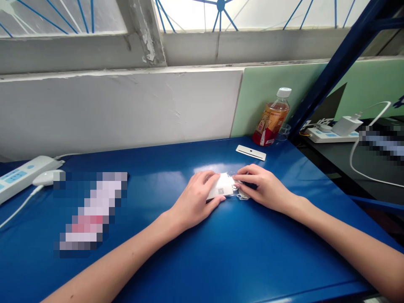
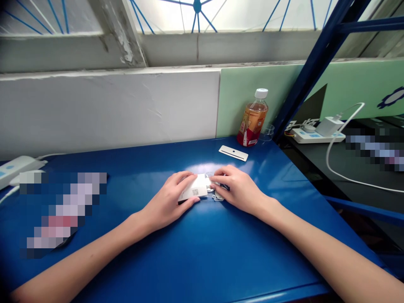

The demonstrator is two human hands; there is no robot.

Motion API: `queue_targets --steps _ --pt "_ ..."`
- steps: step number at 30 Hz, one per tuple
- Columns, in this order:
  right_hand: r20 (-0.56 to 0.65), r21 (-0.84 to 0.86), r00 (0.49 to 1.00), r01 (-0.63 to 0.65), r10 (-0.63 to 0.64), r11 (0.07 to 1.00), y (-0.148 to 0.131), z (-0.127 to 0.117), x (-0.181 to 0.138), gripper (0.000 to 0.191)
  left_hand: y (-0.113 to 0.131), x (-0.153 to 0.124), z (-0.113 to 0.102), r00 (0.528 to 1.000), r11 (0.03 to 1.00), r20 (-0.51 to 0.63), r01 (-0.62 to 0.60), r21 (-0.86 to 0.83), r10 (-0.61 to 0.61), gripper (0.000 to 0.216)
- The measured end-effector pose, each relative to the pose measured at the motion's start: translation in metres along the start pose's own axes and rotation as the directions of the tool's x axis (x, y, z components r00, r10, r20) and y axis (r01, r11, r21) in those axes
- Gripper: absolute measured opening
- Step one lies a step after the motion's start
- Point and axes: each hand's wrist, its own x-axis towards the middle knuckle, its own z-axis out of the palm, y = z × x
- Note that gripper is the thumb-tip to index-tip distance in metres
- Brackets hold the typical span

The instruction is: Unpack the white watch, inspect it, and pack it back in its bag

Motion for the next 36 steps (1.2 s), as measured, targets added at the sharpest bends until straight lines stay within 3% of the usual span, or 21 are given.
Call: queue_targets --steps 5,13,17,22,28,32,36 --pt "-0.044 -0.091 0.997 -0.06 0.056 0.994 -0.003 -0.011 0.001 0.022 0.0 0.0 0.0 1.0 1.0 0.005 -0.009 0.014 0.009 0.042" --pt "0.09 -0.116 0.989 -0.104 0.115 0.988 -0.015 -0.018 -0.001 0.031 0.0 0.0 0.001 1.0 1.0 0.011 -0.009 0.019 0.009 0.041" --pt "0.121 0.1 0.973 -0.209 0.197 0.973 -0.022 -0.011 -0.004 0.041 -0.001 0.0 0.002 1.0 0.999 0.011 -0.019 0.033 0.018 0.042" --pt "0.181 0.452 0.923 -0.384 0.339 0.805 -0.022 -0.004 -0.006 0.059 -0.001 -0.001 0.002 1.0 0.999 0.013 -0.022 0.047 0.021 0.042" --pt "0.26 0.631 0.901 -0.431 0.348 0.645 -0.023 0.0 -0.004 0.061 -0.004 -0.001 0.003 0.997 0.991 0.069 -0.041 0.128 0.032 0.046" --pt "0.224 0.534 0.906 -0.423 0.361 0.732 -0.023 -0.002 -0.003 0.051 -0.003 -0.001 0.003 0.987 0.978 0.159 -0.028 0.207 -0.005 0.055" --pt "-0.064 0.175 0.939 -0.323 0.338 0.93 -0.019 -0.009 0.0 0.034 0.0 -0.003 0.0 0.972 0.964 0.234 -0.053 0.261 -0.01 0.056"
